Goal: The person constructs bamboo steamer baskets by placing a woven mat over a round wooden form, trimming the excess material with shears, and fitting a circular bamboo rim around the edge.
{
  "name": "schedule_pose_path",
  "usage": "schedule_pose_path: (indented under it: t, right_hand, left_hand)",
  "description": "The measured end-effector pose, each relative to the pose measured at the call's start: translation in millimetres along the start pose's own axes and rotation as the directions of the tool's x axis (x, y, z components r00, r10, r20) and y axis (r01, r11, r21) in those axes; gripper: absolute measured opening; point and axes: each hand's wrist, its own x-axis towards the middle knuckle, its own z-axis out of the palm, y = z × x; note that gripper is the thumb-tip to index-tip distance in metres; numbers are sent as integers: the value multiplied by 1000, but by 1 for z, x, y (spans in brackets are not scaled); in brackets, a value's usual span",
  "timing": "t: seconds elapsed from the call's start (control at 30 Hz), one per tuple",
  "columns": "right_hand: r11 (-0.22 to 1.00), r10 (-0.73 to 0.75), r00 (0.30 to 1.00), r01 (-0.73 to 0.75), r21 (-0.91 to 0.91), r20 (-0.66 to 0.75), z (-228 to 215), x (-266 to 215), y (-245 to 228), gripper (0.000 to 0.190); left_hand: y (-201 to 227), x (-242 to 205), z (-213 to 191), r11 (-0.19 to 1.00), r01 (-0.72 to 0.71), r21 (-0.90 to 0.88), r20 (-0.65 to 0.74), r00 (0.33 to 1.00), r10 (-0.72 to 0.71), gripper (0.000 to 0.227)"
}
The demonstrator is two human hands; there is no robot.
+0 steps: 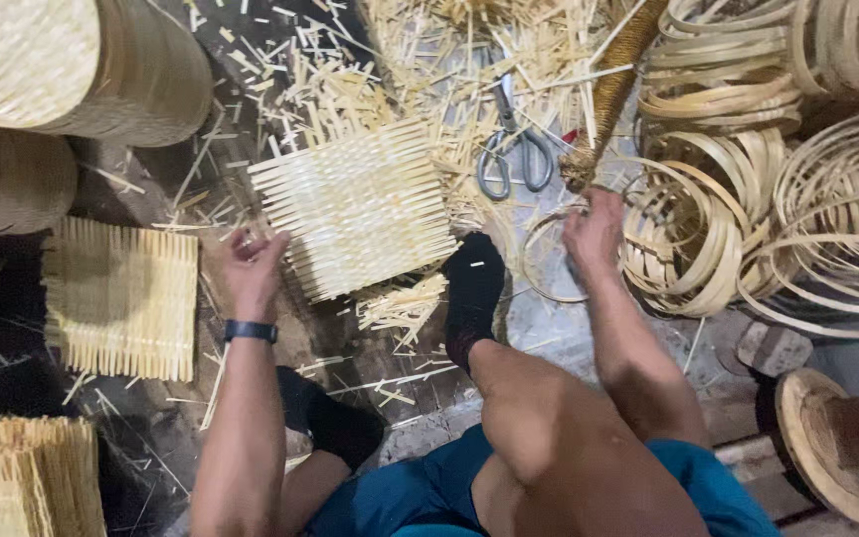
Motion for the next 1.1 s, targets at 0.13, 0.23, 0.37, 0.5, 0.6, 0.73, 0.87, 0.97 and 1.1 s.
schedule_pose_path:
  t: [0.13,0.23,0.37,0.5,0.6,0.73,0.87,0.97,1.1]
  right_hand:
    - [923,-247,961,273,-270,127,-12,2,36,36]
    - [845,-338,906,411,-342,253,-3,12,52,29]
    - [849,-301,828,458,-263,473,-6,27,61,15]
    - [790,-337,765,547,-278,549,-57,46,41,31]
    - [861,-319,847,447,-244,425,-114,54,-25,20]
    - [671,-739,665,740,37,103,-184,55,-171,24]
    - [442,-894,429,893,90,127,-218,32,-299,15]
    - [281,-955,272,957,74,114,-237,15,-345,11]
    - [209,-964,198,977,42,180,-242,-11,-364,12]
  left_hand:
    - [4,-8,-23,988,-115,104,-123,984,128,73]
    - [-6,-9,-26,973,-185,139,-137,969,204,69]
    - [9,-15,-31,937,-300,178,-157,932,328,66]
    - [63,-40,-25,948,-294,120,-211,926,314,61]
    - [103,-73,-3,892,-413,184,-160,883,442,49]
    - [162,-122,70,833,-552,-44,238,804,546,40]
    - [204,-199,110,855,-433,-284,481,707,518,39]
    - [213,-235,91,800,4,-599,501,782,372,33]
    - [203,-243,72,744,300,-597,631,748,204,32]
